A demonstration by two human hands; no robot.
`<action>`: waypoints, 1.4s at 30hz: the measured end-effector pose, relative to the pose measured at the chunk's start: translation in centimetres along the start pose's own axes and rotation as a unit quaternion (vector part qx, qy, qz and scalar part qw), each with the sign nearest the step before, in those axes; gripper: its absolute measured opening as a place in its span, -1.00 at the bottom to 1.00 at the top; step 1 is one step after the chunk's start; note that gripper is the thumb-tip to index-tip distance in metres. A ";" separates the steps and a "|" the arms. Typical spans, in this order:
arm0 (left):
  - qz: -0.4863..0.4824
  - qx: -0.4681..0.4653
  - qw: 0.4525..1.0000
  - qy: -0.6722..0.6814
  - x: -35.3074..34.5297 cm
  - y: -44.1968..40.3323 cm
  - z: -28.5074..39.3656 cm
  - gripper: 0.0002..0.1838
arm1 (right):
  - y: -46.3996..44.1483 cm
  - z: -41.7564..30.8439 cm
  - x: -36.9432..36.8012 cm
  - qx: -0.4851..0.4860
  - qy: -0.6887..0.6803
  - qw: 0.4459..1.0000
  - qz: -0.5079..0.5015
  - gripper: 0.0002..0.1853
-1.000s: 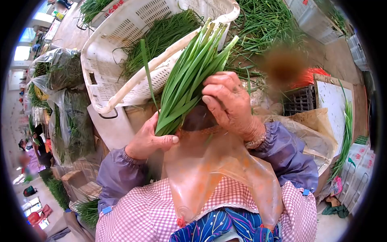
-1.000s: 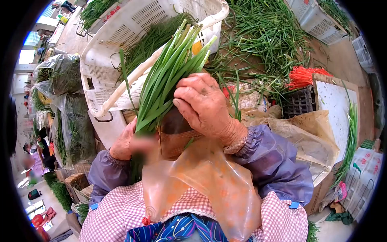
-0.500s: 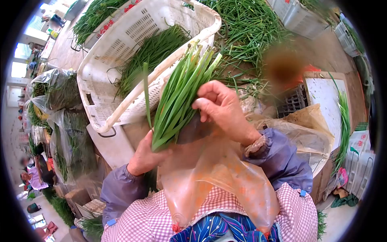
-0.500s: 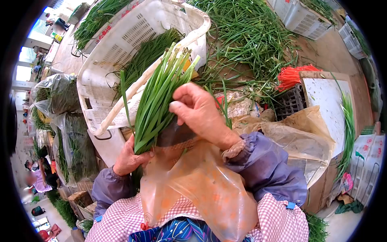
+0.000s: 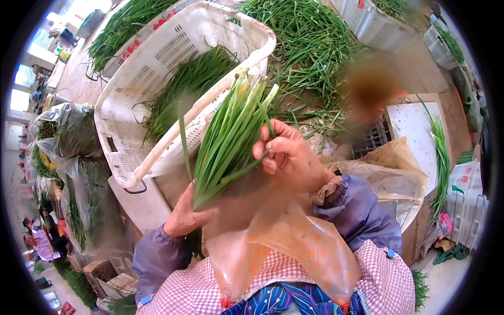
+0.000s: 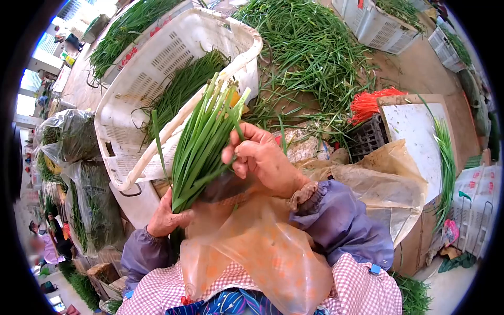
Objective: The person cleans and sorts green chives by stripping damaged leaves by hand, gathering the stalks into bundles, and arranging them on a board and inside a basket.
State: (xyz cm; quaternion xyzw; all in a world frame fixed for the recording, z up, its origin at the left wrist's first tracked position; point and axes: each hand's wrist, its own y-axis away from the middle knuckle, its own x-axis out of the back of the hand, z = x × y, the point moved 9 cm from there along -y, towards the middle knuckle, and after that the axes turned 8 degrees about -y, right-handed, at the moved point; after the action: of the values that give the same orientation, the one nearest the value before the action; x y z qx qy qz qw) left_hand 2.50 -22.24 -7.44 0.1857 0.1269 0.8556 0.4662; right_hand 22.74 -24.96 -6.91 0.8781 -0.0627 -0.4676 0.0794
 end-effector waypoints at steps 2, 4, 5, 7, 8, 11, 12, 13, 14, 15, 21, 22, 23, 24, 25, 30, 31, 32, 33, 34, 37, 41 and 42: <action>0.027 0.063 0.997 0.018 0.1 0.0 -0.7 -0.31 | 0.6 -0.6 -1.1 -0.051 -0.083 0.992 -0.078 -0.73; 0.031 0.131 0.991 0.015 0.6 0.7 -1.6 -0.35 | 0.9 -2.6 -1.6 -0.015 -0.047 0.993 -0.105 -0.69; 0.029 0.118 0.992 0.009 0.6 0.2 -1.6 -0.40 | 0.7 -3.8 -1.0 0.015 -0.058 0.993 -0.104 -0.70; 0.032 0.070 0.997 -0.023 0.9 -0.3 -1.8 -0.48 | -0.2 -5.8 1.8 0.064 -0.111 0.988 -0.089 -0.70; 0.031 0.048 0.998 -0.039 1.3 -0.4 -2.1 -0.52 | -0.2 -7.3 2.6 0.115 -0.152 0.974 -0.119 -0.71; 0.039 0.024 0.990 -0.133 3.7 0.0 -6.1 -0.77 | 0.5 -11.6 8.7 0.234 -0.061 0.967 0.075 -0.64; 0.032 0.013 0.991 -0.133 3.6 -0.2 -6.3 -0.77 | 0.8 -12.7 9.5 0.233 0.056 0.960 0.145 -0.54; 0.040 -0.007 0.985 -0.166 4.0 -0.3 -6.1 -0.76 | 0.9 -12.3 9.6 0.194 0.167 0.950 0.181 -0.31; 0.050 -0.026 0.978 -0.199 4.2 -0.5 -5.3 -0.76 | 0.1 -11.3 8.6 0.127 0.252 0.940 0.190 -0.15; 0.017 0.021 0.990 -0.135 3.7 -0.7 -5.4 -0.73 | -0.4 -9.6 6.7 0.123 0.292 0.943 0.099 -0.16; 0.015 0.084 0.968 -0.237 2.1 0.7 0.7 -0.50 | -2.5 -7.0 2.3 0.288 0.381 0.877 0.053 -0.68; 0.021 0.088 0.955 -0.283 1.9 0.9 2.0 -0.48 | -2.4 -6.9 2.8 0.260 0.357 0.894 0.076 -0.75; 0.001 0.119 0.957 -0.264 1.6 1.0 2.5 -0.47 | -2.4 -6.6 3.5 0.231 0.334 0.909 0.100 -0.80; -0.001 0.120 0.957 -0.263 2.1 0.9 1.0 -0.47 | -2.7 -6.6 4.0 0.229 0.334 0.909 0.101 -0.80; 0.002 0.033 0.968 -0.248 2.7 0.3 -0.3 -0.48 | -2.7 -7.4 5.0 0.268 0.376 0.878 0.128 -0.81; -0.011 -0.002 0.991 -0.130 0.7 -1.5 1.1 -0.46 | -1.3 -11.1 13.4 0.258 -0.003 0.962 0.086 -0.86; 0.002 -0.022 0.989 -0.145 1.0 -1.2 0.8 -0.46 | -1.5 -11.9 15.8 0.238 -0.014 0.966 0.105 -0.92; 0.009 -0.044 0.986 -0.159 1.3 -0.7 0.5 -0.47 | -0.6 -13.4 14.8 0.217 -0.087 0.972 0.026 -0.90; 0.027 -0.025 0.987 -0.157 1.6 -0.6 0.0 -0.47 | 0.2 -14.1 14.0 0.234 -0.057 0.970 0.016 -0.86; 0.013 -0.017 0.995 -0.102 1.2 -0.6 -0.1 -0.45 | 0.9 -13.6 13.6 0.179 0.079 0.972 0.130 -0.80; 0.004 0.001 1.000 -0.029 0.5 -0.4 0.0 -0.44 | 0.9 -12.2 14.1 0.305 0.690 0.628 0.188 -0.78; -0.013 0.029 0.999 0.023 0.1 -0.3 -1.6 -0.36 | 2.9 -14.8 4.8 0.425 0.348 0.808 0.215 -0.86; -0.018 0.031 0.999 0.022 0.3 -0.2 -2.0 -0.34 | 3.1 -14.6 -0.5 0.442 0.362 0.808 0.147 -0.87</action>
State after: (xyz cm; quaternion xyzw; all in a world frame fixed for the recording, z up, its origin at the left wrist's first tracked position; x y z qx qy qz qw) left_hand 1.66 -22.01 -9.21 0.1787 0.1674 0.8466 0.4725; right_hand 34.55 -26.75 2.14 0.9041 -0.3578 -0.0206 -0.2327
